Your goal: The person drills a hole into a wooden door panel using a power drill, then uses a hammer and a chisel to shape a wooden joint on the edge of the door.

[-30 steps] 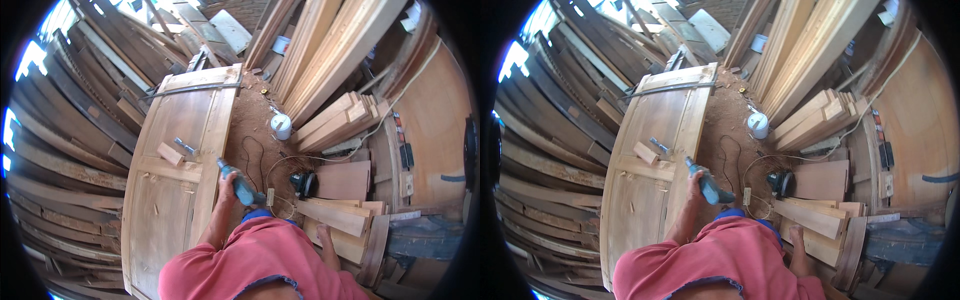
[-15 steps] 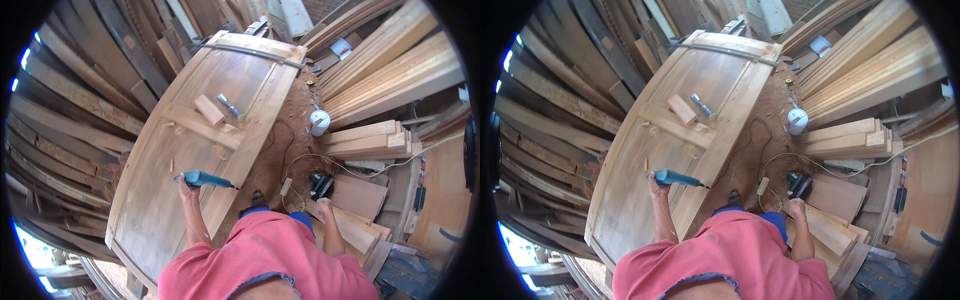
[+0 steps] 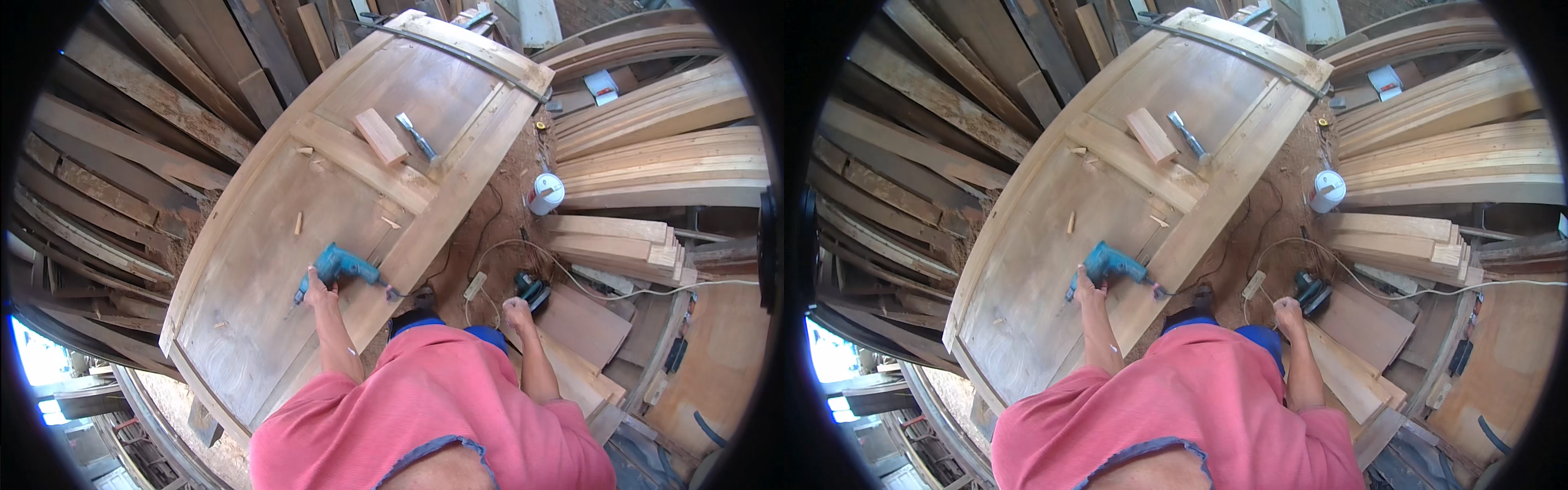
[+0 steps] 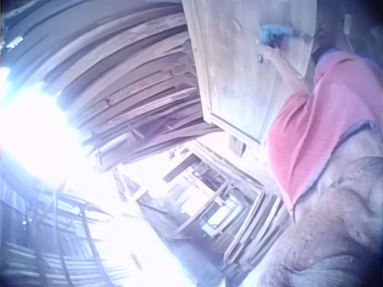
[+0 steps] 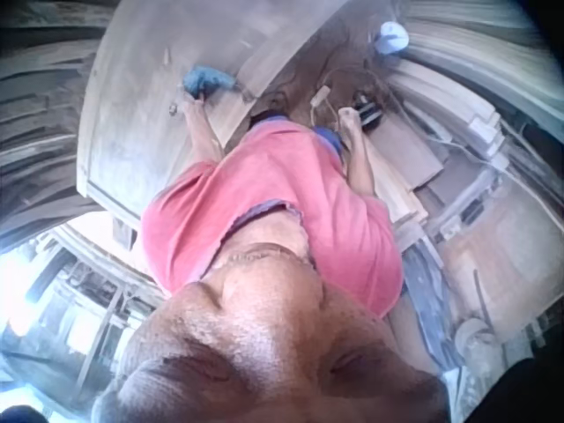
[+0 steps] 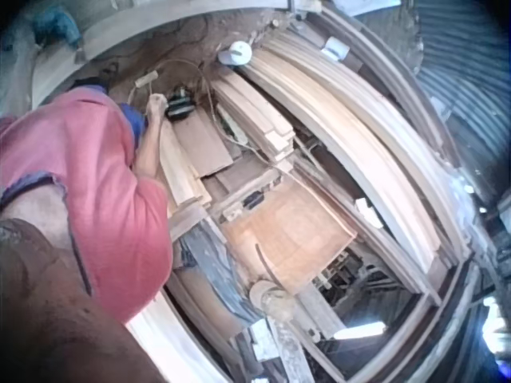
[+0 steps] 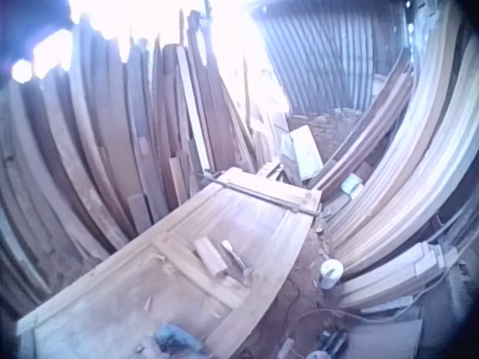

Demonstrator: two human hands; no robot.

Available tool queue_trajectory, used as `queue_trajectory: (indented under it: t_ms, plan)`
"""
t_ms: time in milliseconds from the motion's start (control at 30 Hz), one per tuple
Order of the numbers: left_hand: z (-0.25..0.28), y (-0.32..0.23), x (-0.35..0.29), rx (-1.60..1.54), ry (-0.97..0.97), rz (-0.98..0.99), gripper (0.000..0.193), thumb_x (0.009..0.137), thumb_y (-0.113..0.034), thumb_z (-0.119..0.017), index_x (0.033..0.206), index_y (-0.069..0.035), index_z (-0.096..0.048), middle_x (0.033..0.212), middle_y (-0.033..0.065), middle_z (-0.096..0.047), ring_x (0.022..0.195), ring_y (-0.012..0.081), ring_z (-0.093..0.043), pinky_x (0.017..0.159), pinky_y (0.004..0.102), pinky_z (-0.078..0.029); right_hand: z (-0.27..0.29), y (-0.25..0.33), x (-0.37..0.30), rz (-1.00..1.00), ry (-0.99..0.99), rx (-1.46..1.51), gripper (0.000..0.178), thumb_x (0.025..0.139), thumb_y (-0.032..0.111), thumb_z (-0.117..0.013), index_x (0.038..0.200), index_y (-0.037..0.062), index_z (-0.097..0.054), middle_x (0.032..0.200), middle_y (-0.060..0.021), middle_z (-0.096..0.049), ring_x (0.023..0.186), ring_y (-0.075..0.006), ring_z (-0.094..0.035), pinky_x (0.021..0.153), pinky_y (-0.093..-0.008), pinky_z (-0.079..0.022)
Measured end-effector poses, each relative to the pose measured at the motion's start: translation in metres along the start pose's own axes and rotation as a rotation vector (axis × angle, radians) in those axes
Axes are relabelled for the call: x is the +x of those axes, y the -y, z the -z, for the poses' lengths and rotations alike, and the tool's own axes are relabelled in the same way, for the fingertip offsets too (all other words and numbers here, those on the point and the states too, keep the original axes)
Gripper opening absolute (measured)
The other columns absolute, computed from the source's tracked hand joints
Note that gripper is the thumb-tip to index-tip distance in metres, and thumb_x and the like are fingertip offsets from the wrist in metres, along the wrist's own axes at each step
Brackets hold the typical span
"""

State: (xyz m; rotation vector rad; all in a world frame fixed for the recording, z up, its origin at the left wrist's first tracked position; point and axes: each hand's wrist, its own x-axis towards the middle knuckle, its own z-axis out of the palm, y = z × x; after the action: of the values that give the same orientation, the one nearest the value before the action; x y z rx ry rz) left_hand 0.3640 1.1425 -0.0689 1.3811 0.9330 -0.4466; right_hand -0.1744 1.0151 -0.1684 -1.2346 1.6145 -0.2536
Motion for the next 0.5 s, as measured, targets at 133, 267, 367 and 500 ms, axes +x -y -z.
queue_trajectory:
  t_ms: [133,267,367,500]
  plan:
    - [0.001,0.000,0.012,0.147,-0.028,-0.078,0.072,0.079,-0.043,-0.086,0.129,-0.007,-0.050,0.127,0.0133,-0.057,0.101,0.0319,-0.061,0.069,0.0434,-0.056,0.002,-0.013,0.013,0.071,0.065,0.013,0.017,0.087,0.014,-0.061,0.079,0.0011,-0.066,0.061,-0.0025,-0.057,0.047,-0.0120,-0.050,0.042,-0.0302,-0.037]
    - [0.022,0.012,-0.033,0.350,0.190,-0.040,0.068,0.085,-0.043,-0.079,0.131,-0.004,-0.048,0.126,0.0154,-0.057,0.097,0.0313,-0.059,0.071,0.0392,-0.053,0.006,-0.051,0.011,-0.013,-0.137,-0.071,0.021,0.087,0.020,-0.059,0.085,0.0029,-0.071,0.069,-0.0051,-0.063,0.058,-0.0164,-0.058,0.052,-0.0341,-0.045]
    - [0.066,0.048,-0.018,0.799,0.332,-0.585,0.048,0.093,-0.031,-0.071,0.126,-0.002,-0.051,0.110,0.0125,-0.059,0.088,0.0210,-0.058,0.071,0.0335,-0.051,0.012,-0.066,-0.001,-0.132,-0.161,-0.073,0.026,0.087,0.023,-0.059,0.095,0.0021,-0.071,0.091,-0.0174,-0.069,0.085,-0.0309,-0.066,0.076,-0.0415,-0.051]
    - [0.062,0.150,-0.134,1.135,1.196,-0.696,0.029,0.094,-0.010,-0.067,0.120,-0.004,-0.056,0.093,0.0034,-0.061,0.080,0.0108,-0.057,0.070,0.0282,-0.051,0.029,-0.070,-0.015,-0.285,-0.106,-0.290,0.030,0.088,0.024,-0.058,0.105,0.0017,-0.068,0.110,-0.0279,-0.069,0.109,-0.0448,-0.064,0.095,-0.0503,-0.051]
